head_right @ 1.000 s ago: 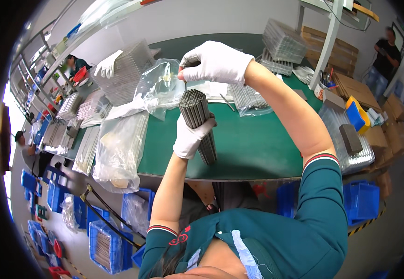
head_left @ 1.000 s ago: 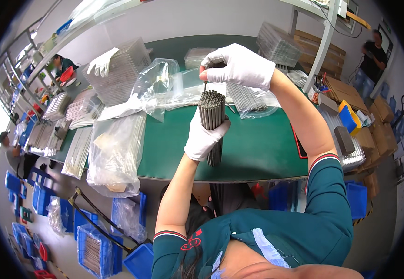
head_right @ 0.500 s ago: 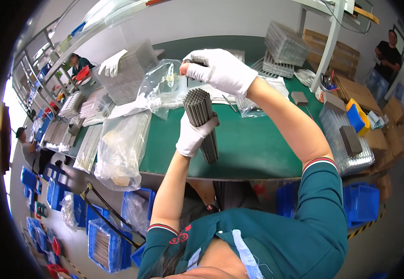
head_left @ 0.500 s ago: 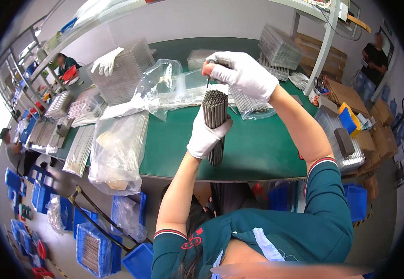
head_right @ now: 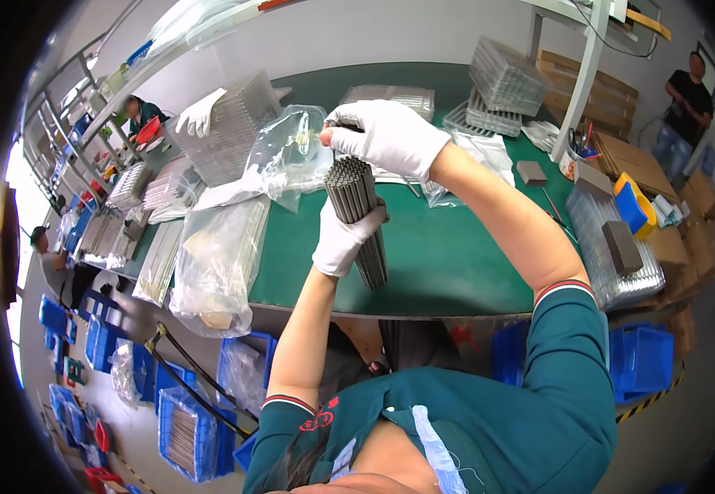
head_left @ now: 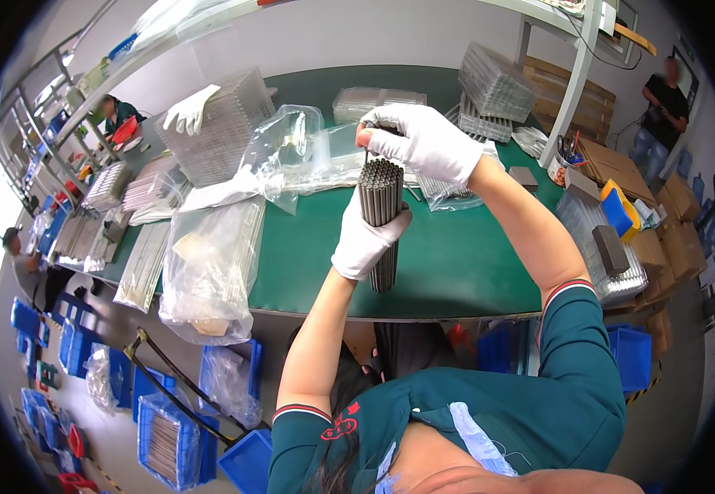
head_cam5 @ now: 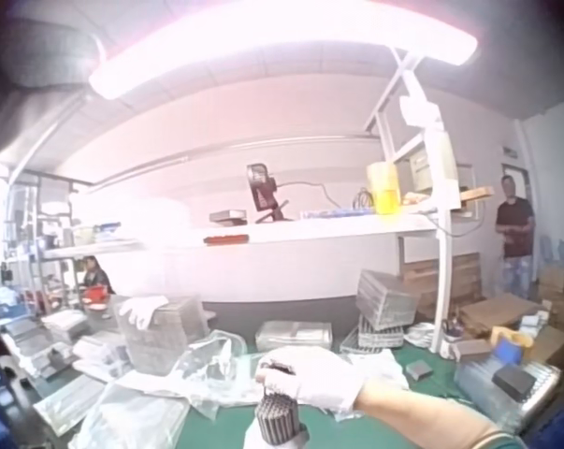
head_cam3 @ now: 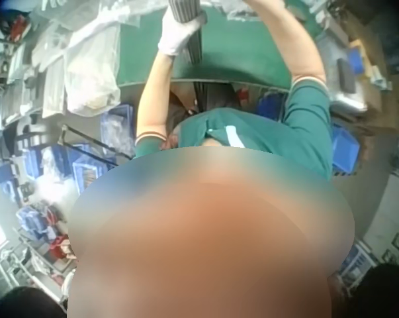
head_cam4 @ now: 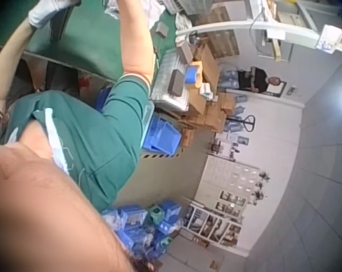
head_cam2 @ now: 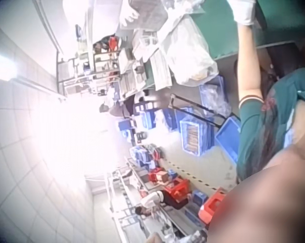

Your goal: Aligning and organizing a bundle of small metal rods at a workstation.

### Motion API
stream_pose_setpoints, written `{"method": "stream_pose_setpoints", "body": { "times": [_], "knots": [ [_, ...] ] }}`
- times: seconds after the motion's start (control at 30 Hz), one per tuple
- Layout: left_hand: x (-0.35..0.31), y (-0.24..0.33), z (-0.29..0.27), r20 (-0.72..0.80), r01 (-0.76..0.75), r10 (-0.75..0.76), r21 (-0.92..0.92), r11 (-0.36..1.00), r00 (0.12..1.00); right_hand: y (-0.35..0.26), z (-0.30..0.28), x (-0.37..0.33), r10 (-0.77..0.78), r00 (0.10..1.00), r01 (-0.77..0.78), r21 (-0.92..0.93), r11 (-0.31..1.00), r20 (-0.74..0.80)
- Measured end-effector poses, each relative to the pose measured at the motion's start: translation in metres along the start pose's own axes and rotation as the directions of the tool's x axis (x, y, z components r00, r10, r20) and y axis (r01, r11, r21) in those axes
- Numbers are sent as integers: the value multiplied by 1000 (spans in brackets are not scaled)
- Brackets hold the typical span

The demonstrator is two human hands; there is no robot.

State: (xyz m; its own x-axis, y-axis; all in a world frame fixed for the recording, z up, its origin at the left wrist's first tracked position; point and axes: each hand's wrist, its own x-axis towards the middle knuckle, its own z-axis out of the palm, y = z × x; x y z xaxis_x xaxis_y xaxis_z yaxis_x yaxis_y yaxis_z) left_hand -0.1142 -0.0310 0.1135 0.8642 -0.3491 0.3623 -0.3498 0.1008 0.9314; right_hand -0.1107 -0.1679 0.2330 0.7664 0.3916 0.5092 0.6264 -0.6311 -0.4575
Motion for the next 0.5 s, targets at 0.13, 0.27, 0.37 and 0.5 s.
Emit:
{"method": "stream_pose_setpoints", "body": {
  "times": [0.13, 0.27, 0.37, 0.5],
  "knots": [
    [-1, 1, 0, -20, 15, -15, 23, 1000, 1000, -4, 0, 1, -32, 999, 32, 11, 999, -20],
    [1, 0, 1, -14, 6, -6, 9, 1000, 1000, -4, 3, -2, -43, 999, 43, -4, 999, -21],
    [0, 2, 1, -17, 14, -13, 8, 1000, 1000, -9, -1, -2, 28, 1000, -28, 70, 997, 0],
    [1, 2, 0, -18, 9, -8, 13, 1000, 1000, -10, 5, -5, -8, 1000, 8, 27, 1000, -20]
  ]
}}
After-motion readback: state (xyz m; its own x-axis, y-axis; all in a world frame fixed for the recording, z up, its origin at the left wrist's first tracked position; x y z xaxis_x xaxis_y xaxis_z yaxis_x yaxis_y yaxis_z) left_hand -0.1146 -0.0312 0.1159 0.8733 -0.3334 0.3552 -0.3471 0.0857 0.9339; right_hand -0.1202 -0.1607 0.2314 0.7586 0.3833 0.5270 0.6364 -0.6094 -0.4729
